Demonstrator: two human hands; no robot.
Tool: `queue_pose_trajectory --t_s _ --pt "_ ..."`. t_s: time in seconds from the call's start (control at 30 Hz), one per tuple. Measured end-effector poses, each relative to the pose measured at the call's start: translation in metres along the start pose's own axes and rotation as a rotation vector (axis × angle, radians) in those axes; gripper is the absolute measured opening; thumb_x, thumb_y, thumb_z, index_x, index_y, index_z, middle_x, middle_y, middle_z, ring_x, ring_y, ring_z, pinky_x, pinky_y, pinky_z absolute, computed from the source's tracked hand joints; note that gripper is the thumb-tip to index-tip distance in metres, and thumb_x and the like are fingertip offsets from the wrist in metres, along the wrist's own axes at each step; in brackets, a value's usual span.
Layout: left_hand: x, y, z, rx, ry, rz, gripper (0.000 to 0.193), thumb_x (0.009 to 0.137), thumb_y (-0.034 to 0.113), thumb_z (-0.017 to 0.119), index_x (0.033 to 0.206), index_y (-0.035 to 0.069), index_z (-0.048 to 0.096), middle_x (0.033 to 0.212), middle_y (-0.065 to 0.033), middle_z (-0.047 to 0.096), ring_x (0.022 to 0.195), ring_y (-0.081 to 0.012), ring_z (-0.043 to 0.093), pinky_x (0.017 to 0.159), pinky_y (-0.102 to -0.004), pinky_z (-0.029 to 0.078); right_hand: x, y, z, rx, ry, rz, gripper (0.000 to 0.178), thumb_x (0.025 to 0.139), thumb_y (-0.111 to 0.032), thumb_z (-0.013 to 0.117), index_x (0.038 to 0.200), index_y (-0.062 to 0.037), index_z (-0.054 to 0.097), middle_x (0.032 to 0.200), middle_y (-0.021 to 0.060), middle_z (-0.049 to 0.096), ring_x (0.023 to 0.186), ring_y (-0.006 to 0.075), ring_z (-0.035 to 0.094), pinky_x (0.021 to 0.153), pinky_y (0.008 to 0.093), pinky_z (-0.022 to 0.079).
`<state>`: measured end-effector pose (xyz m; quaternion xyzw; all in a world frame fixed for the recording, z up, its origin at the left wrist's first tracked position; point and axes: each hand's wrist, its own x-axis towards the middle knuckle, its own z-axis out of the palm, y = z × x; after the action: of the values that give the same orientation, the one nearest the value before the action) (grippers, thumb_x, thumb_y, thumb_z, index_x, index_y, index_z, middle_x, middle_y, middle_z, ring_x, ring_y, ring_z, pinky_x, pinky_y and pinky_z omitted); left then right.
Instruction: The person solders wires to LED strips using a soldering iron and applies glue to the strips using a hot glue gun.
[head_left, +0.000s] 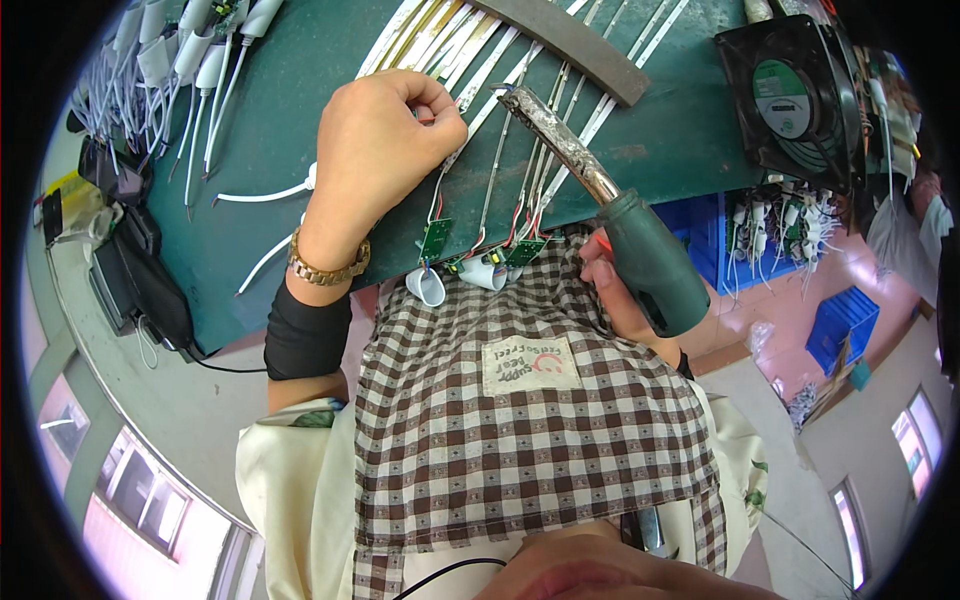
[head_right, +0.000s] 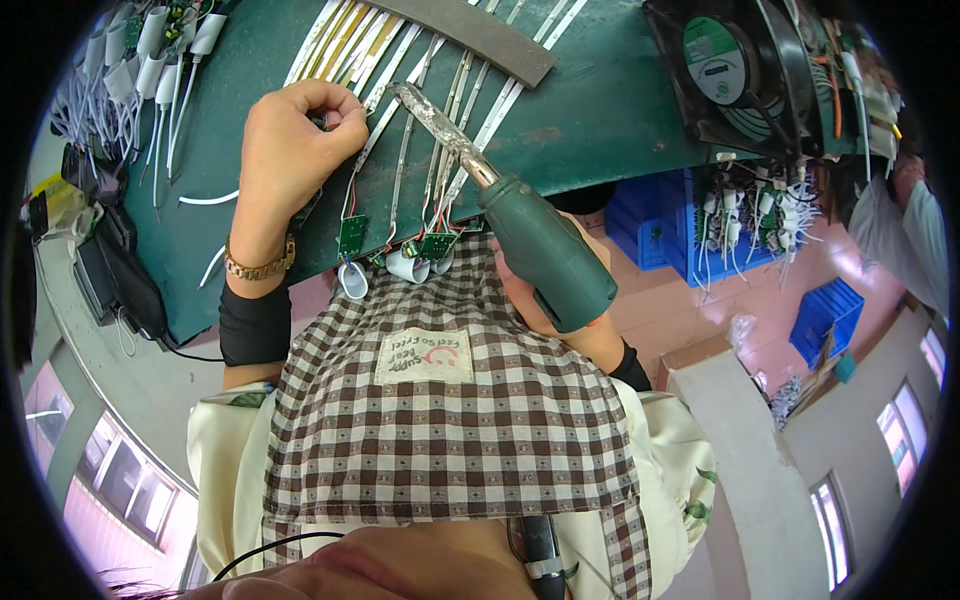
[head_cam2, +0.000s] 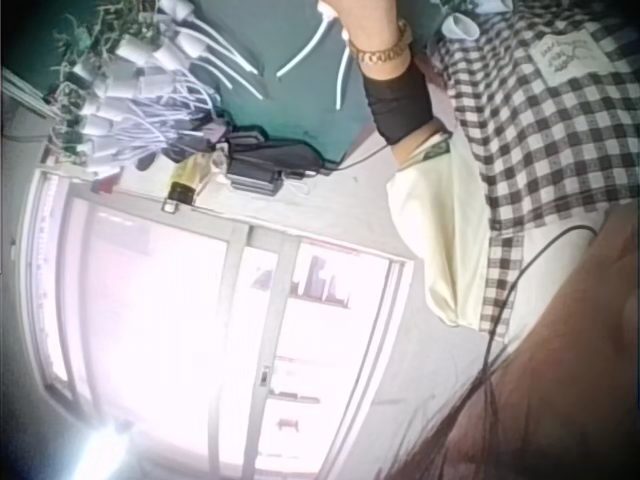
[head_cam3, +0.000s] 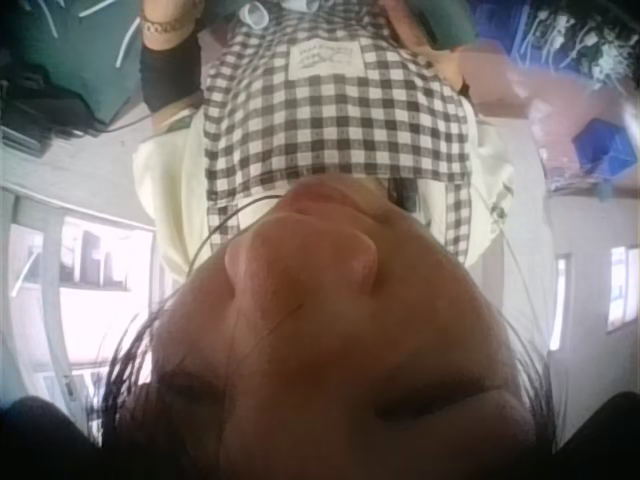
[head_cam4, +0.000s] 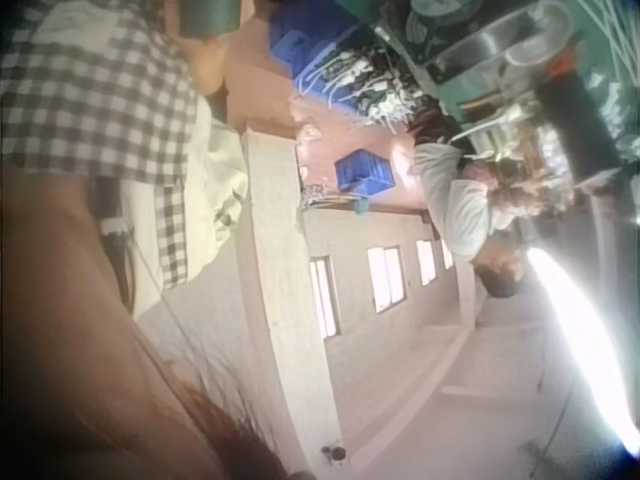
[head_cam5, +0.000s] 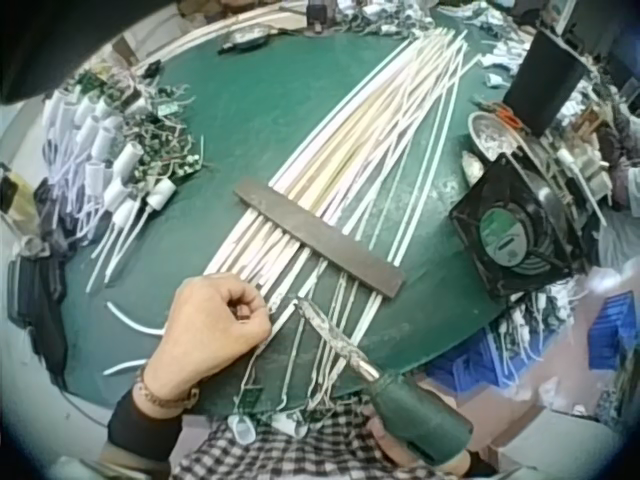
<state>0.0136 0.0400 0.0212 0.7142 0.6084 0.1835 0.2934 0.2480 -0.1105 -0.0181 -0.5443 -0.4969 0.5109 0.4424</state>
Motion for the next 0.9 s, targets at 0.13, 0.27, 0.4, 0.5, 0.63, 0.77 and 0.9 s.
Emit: queue_pose_trajectory --t_s 0.13,0.27,0.4,0.5,0.63,0.77,0.9 --pt "0.001 -0.003 0.003 -0.023 0.056 0.027 0.012 0.067 0.016 0.068 0.069 0.004 0.070 0.063 -0.0081 0.065 0.057 -0.0206 0.063 0.059 -0.0303 0.050 -0.001 0.003 -0.002 -0.028 -0.011 -0.027 0.038 0.078 0.003 0.068 0.115 0.0037 0.061 0.096 0.0113 0.069 0.084 0.0194 0.068 0.077 0.0287 0.054" --pt "0.001 -0.004 0.003 -0.020 0.057 0.027 0.013 0.067 0.016 0.068 0.069 0.004 0.070 0.063 -0.0083 0.066 0.057 -0.0206 0.063 0.059 -0.0303 0.050 -0.001 0.003 -0.002 -0.039 -0.004 -0.043 0.037 0.077 0.003 0.068 0.113 0.0029 0.062 0.096 0.0116 0.069 0.083 0.0204 0.068 0.077 0.0290 0.054" --pt "0.005 -0.003 0.005 -0.029 0.050 0.042 0.013 0.067 0.016 0.068 0.069 0.003 0.070 0.061 -0.0085 0.065 0.055 -0.0205 0.063 0.058 -0.0304 0.050 -0.003 0.005 -0.004 -0.126 0.010 -0.049 0.035 0.075 0.003 0.069 0.110 0.0022 0.064 0.097 0.0125 0.069 0.084 0.0229 0.069 0.076 0.0300 0.054" --pt "0.003 -0.004 0.004 -0.028 0.056 0.038 0.013 0.067 0.016 0.068 0.069 0.003 0.070 0.060 -0.0087 0.065 0.054 -0.0207 0.062 0.058 -0.0303 0.050 -0.005 0.010 -0.003 -0.133 0.018 -0.067 0.035 0.075 0.003 0.070 0.109 0.0020 0.065 0.097 0.0126 0.069 0.084 0.0237 0.069 0.076 0.0304 0.054" --pt "0.004 -0.005 0.004 -0.022 0.051 0.045 0.013 0.068 0.016 0.067 0.070 0.003 0.069 0.062 -0.0092 0.065 0.055 -0.0218 0.063 0.059 -0.0309 0.050 -0.005 0.007 -0.006 -0.153 -0.006 -0.054 0.035 0.074 0.002 0.070 0.108 0.0019 0.065 0.097 0.0122 0.069 0.084 0.0238 0.069 0.075 0.0304 0.054" --pt "0.005 -0.004 0.004 0.013 0.046 0.063 0.014 0.069 0.017 0.067 0.072 0.003 0.069 0.064 -0.0093 0.066 0.058 -0.0226 0.064 0.061 -0.0317 0.051 -0.004 -0.002 -0.010 -0.176 -0.014 -0.052 0.035 0.074 0.002 0.070 0.109 0.0018 0.065 0.097 0.0118 0.069 0.084 0.0232 0.069 0.074 0.0302 0.054" --pt "0.004 -0.002 0.002 0.053 0.021 0.038 0.014 0.072 0.015 0.067 0.075 0.001 0.067 0.065 -0.0057 0.063 0.062 -0.0155 0.060 0.062 -0.0286 0.048 -0.004 -0.010 -0.010 -0.254 -0.022 -0.046 0.036 0.074 0.002 0.070 0.110 0.0017 0.064 0.096 0.0109 0.069 0.082 0.0219 0.069 0.074 0.0295 0.054"
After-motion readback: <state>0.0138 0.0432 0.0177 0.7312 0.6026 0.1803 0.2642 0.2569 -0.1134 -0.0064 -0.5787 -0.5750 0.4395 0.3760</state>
